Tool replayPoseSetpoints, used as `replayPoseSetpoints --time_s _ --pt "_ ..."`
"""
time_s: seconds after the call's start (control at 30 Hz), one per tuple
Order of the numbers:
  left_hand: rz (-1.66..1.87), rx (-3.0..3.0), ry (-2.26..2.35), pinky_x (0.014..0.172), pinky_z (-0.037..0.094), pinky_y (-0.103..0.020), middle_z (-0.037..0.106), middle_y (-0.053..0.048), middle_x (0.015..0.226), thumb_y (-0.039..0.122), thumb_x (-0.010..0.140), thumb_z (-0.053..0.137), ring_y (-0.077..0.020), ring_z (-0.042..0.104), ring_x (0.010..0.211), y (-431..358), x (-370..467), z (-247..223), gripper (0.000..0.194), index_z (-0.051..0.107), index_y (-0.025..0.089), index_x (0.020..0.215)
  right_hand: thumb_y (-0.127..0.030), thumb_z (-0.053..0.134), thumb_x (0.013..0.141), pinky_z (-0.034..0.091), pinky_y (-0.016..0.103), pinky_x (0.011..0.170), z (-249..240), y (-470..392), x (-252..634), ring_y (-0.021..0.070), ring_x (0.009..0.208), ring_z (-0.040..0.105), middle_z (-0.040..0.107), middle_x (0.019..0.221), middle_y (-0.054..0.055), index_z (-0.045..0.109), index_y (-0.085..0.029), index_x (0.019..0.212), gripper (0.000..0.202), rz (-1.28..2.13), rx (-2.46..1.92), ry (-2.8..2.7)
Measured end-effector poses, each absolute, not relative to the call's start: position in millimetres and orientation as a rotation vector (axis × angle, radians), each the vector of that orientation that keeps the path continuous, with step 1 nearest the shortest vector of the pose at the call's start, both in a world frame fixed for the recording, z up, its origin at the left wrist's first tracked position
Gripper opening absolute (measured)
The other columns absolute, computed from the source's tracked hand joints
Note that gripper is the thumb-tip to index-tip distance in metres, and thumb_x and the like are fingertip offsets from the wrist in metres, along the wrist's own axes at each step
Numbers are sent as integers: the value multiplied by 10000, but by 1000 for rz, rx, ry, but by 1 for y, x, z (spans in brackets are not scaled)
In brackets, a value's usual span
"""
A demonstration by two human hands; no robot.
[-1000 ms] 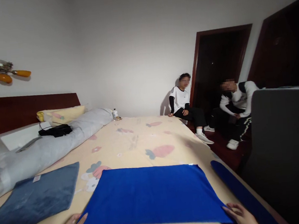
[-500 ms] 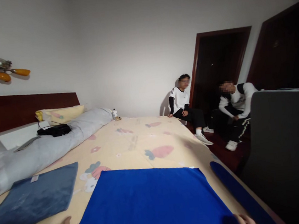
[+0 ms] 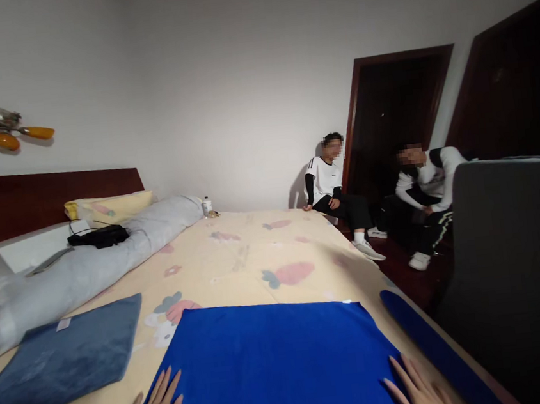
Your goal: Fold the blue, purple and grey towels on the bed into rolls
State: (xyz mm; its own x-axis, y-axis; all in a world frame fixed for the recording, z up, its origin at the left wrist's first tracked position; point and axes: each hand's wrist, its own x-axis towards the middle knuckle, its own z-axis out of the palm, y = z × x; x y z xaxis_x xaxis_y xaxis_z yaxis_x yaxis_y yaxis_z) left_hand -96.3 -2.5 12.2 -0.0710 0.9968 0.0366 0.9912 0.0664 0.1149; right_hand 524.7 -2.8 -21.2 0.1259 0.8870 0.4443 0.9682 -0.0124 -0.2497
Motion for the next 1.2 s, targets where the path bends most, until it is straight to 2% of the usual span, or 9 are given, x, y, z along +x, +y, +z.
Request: replayPoseSetpoints --time_s 0.13,0.23,0.4,0.53,0.7,0.83,1.0,1.07,1.2 --pt "386 2344 2013 1164 234 -472 248 3 1587 405 995 211 -199 221 1464 30 -20 31 534 222 315 1522 -665 298 898 303 521 1138 2 33 445 275 1430 302 349 1543 61 422 -272 1443 684 -10 -1819 -1993" --pt "454 2532 1681 1179 231 -409 205 5 1601 362 1005 215 -175 210 1466 67 58 35 541 154 298 1539 -613 213 954 245 463 1176 31 64 359 210 1462 214 251 1581 16 287 -315 1499 625 304 -1541 -2290" --pt "302 2453 1798 1174 214 -479 189 -79 1601 349 981 255 -229 176 1475 129 111 29 572 233 195 1531 -641 227 945 206 472 1181 43 113 304 222 1465 199 258 1575 70 322 -259 1490 672 383 -1523 -2369" --pt "200 2267 2094 1161 187 -525 205 -88 1596 435 984 227 -246 191 1472 160 47 23 573 293 224 1512 -639 238 939 185 480 1181 25 139 372 238 1461 208 284 1564 87 374 -243 1468 674 206 -1817 -2234" --pt "124 1985 2352 1149 179 -547 193 -61 1606 462 977 228 -243 174 1476 173 -67 21 582 262 249 1517 -591 270 932 184 489 1178 4 150 490 230 1473 157 232 1590 54 282 -269 1502 655 65 -2207 -2032" --pt "87 1926 2407 1136 188 -570 228 -64 1596 445 974 253 -250 203 1469 170 -95 32 568 291 251 1507 -556 244 940 183 500 1179 -1 154 531 216 1474 157 216 1597 60 259 -249 1510 648 93 -2345 -1946" --pt "196 2178 2430 1157 155 -544 251 -101 1579 369 975 276 -246 196 1471 144 -26 48 562 324 168 1497 -575 304 933 192 520 1176 13 139 474 266 1460 216 290 1562 121 344 -172 1482 683 -224 -2154 -1988" --pt "297 2312 2211 1150 218 -512 243 -71 1582 361 979 256 -232 218 1466 123 22 45 557 293 194 1509 -591 241 953 218 493 1180 20 120 423 245 1453 239 300 1557 103 330 -183 1488 679 -135 -1943 -2103" --pt "398 2471 1789 1167 249 -424 218 -29 1590 305 975 261 -194 216 1466 76 110 23 561 216 223 1529 -553 183 983 263 449 1179 22 70 329 200 1456 217 249 1571 26 235 -260 1513 608 170 -1528 -2351"
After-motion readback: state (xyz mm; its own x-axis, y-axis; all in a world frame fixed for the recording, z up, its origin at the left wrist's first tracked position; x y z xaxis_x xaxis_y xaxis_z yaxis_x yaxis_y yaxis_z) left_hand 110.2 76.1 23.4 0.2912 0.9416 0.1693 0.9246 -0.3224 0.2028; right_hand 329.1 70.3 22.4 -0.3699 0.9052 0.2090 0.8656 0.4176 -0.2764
